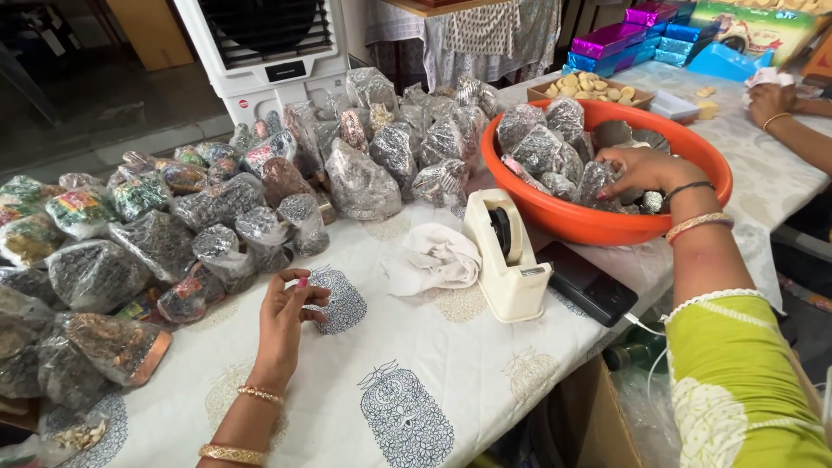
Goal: The person wraps small decorative figurines in clear plastic film, twisting the film closed around each item by hand. They place each wrapped figurine into an orange bowl or cardboard box, occasionally reaching into a box for more plastic film and wiping a figurine with a cloth.
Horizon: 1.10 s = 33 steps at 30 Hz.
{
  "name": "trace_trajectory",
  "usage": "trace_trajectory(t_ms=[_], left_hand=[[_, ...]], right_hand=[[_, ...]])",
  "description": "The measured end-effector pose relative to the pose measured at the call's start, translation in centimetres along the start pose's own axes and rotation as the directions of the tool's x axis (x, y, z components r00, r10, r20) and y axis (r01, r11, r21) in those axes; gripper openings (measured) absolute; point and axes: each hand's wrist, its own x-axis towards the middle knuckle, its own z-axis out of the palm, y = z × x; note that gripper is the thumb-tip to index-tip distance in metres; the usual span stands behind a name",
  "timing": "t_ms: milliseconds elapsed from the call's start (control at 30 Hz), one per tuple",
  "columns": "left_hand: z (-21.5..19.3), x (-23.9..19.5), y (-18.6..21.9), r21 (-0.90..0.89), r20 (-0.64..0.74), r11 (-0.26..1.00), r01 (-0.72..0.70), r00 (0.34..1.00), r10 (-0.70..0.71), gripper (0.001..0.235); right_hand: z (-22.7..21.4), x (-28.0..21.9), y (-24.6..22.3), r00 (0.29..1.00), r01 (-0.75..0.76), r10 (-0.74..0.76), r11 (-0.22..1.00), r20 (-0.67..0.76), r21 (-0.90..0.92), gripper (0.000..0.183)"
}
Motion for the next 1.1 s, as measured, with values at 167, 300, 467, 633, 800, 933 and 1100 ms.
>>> trace_trajectory(t_ms=[167, 300, 467, 633, 800, 933, 1100], left_hand=[[0.2, 0.0, -0.3, 0.036, 0.018, 0.997, 0.068, 0.997, -0.068, 0.025], [0.2, -0.2, -0.2, 0.064, 0.002, 0.992, 0.112, 0.994, -0.113, 0.025], [0.2, -0.4, 0.1, 0.088, 0.002, 0.990, 0.113, 0.993, -0.114, 0.025], [0.7, -0.9, 0.7, 0.089, 0.006, 0.984, 0.153, 0.988, -0.154, 0.025], [0.6, -0.8, 0.8, 0.106, 0.007, 0.980, 0.169, 0.985, -0.171, 0.025], [0.7, -1.0, 1.0, 0.112, 0.009, 0.979, 0.170, 0.985, -0.172, 0.025], [0.6, -0.9, 0.8, 0.108, 0.012, 0.979, 0.173, 0.984, -0.175, 0.025]], right_hand=[[0.2, 1.6, 2.7, 0.994, 0.049, -0.065, 0.985, 0.092, 0.165, 0.075], [-0.1, 0.7, 1.1, 0.985, 0.112, -0.133, 0.977, 0.106, 0.181, 0.076], [-1.6, -1.4, -2.2, 0.989, -0.068, 0.053, 0.992, 0.139, 0.105, 0.069], [-1.7, -0.4, -1.7, 0.971, 0.171, -0.204, 0.957, 0.125, 0.236, 0.063], [-0.6, 0.6, -2.3, 0.969, -0.022, -0.030, 0.979, 0.245, 0.204, 0.069], [-0.2, 0.8, -1.6, 0.954, 0.061, -0.177, 0.905, 0.242, 0.421, 0.062], [-1.5, -2.1, -3.6, 0.989, -0.039, -0.010, 0.942, 0.144, 0.334, 0.060]])
